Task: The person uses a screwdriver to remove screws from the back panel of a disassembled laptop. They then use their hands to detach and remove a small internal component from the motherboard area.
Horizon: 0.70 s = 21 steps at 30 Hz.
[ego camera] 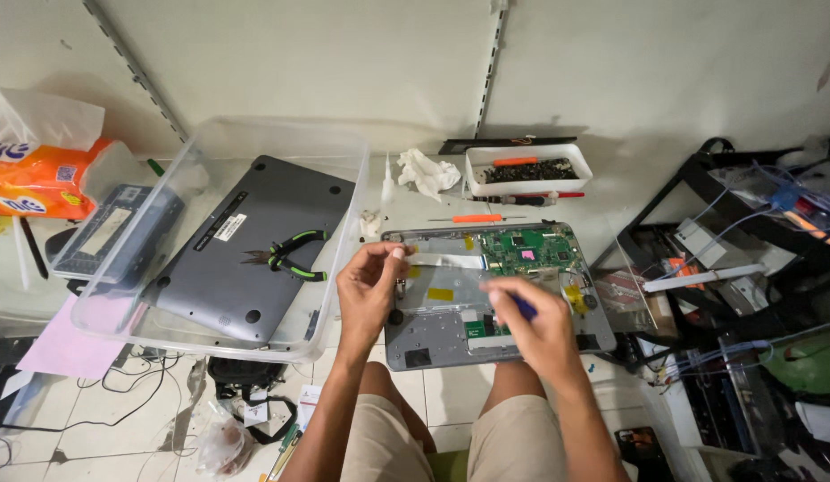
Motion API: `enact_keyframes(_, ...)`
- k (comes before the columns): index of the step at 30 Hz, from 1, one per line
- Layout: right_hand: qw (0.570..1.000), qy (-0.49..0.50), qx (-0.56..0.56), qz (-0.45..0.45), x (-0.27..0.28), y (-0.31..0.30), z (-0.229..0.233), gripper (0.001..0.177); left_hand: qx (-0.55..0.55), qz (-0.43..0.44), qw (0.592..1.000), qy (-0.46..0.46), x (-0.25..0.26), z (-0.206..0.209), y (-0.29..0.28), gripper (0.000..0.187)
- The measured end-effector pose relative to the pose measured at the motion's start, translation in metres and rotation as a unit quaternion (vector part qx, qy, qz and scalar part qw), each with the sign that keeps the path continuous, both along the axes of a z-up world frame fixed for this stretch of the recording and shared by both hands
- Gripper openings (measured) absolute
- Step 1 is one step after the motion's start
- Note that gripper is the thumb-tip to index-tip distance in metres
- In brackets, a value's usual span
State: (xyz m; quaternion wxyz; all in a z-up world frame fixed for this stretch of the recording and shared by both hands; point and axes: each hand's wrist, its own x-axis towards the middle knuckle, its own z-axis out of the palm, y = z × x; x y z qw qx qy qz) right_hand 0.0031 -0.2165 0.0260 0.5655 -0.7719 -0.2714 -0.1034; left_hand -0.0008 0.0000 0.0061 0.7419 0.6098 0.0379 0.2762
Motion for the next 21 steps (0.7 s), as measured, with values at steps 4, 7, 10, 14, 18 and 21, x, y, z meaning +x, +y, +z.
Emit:
enact_keyframes(4, 0.99, 0.102, -0.097, -0.009, -0.018, -0.009, 0.005, 0.024, -0.108, -0.073, 0.991, 0.0, -0.007, -0.01, 0.004, 0.011)
enact_keyframes(7, 0.983, 0.15, -0.098, -0.043, -0.025, -0.009, 0.001, 0.026, -0.184, -0.111, 0.976, -0.021, -0.006, -0.021, 0.009, 0.012)
enact_keyframes(10, 0.986, 0.134, -0.09, -0.036, -0.025, -0.01, -0.001, 0.026, -0.181, -0.101, 0.978, -0.009, -0.006, -0.022, 0.009, 0.008)
enact_keyframes(14, 0.986, 0.14, -0.092, -0.02, -0.024, -0.018, -0.004, 0.029, -0.181, -0.098, 0.979, 0.0, -0.007, -0.022, 0.007, 0.01)
enact_keyframes(18, 0.977, 0.181, -0.105, -0.033, -0.02, -0.024, -0.003, 0.03, -0.172, -0.093, 0.981, 0.015, -0.007, -0.021, 0.007, 0.012)
enact_keyframes(21, 0.977, 0.175, -0.121, -0.018, -0.017, -0.03, -0.002, 0.031, -0.176, -0.095, 0.98, 0.025, -0.007, -0.019, 0.008, 0.012)
